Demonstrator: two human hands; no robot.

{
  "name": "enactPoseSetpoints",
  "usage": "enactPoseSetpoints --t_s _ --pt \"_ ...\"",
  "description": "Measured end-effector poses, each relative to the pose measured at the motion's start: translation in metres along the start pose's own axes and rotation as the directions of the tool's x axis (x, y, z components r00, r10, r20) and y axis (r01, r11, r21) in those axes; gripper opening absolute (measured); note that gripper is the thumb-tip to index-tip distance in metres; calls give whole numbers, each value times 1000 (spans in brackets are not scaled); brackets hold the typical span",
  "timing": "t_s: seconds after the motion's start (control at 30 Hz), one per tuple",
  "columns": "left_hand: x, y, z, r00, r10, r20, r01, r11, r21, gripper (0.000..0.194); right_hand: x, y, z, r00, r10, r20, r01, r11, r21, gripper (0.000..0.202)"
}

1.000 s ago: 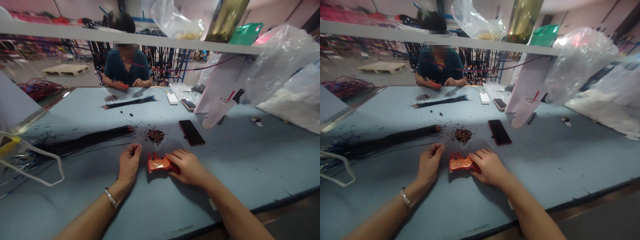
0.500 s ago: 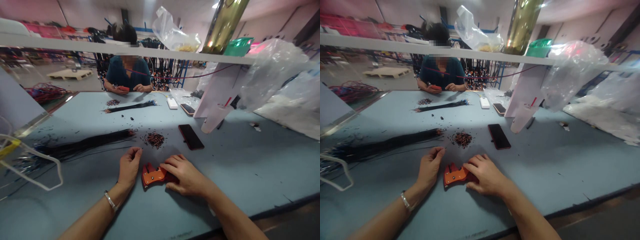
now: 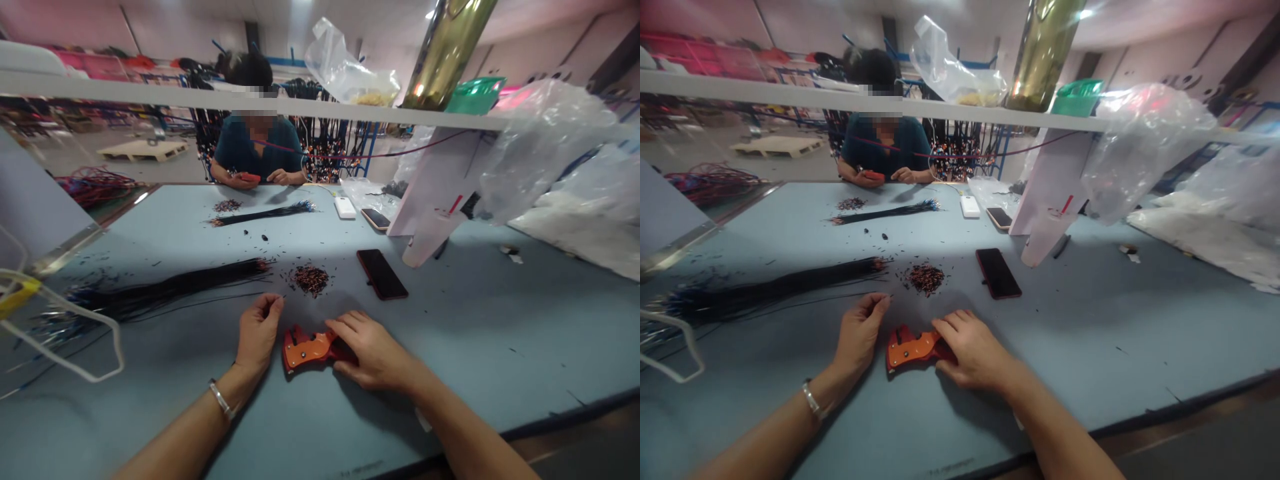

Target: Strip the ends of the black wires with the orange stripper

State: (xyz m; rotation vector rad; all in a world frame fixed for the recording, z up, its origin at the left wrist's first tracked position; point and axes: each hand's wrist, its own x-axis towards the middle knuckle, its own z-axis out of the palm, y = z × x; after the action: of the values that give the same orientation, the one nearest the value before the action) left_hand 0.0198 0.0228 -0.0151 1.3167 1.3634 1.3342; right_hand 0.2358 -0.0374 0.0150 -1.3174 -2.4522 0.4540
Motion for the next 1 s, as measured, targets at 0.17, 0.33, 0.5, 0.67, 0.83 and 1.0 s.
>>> enactPoseSetpoints --t_s 0.17,0.33,0.5,0.67,0.83,1.0 --pt "-1 4 0 1000 8 -1 -8 1000 19 25 -2 3 -7 955 297 -14 -252 834 492 51" --pt "0 0 0 1000 22 9 -22 999 27 26 -4 15 -14 907 400 133 -262 288 921 42" --pt "-1 -1 1 999 27 17 -27 1000 13 24 -10 23 -18 910 415 -11 6 14 1000 43" --pt "0 1 1 1000 21 13 -21 1000 17 24 -10 28 -16 896 438 -76 52 68 996 46" --pt "-1 2 0 1000 29 10 -30 999 26 24 -8 34 -13 868 485 -101 45 126 991 48" --pt "-1 1 0 999 27 18 -28 999 23 24 -13 28 -21 828 527 -189 130 148 980 56"
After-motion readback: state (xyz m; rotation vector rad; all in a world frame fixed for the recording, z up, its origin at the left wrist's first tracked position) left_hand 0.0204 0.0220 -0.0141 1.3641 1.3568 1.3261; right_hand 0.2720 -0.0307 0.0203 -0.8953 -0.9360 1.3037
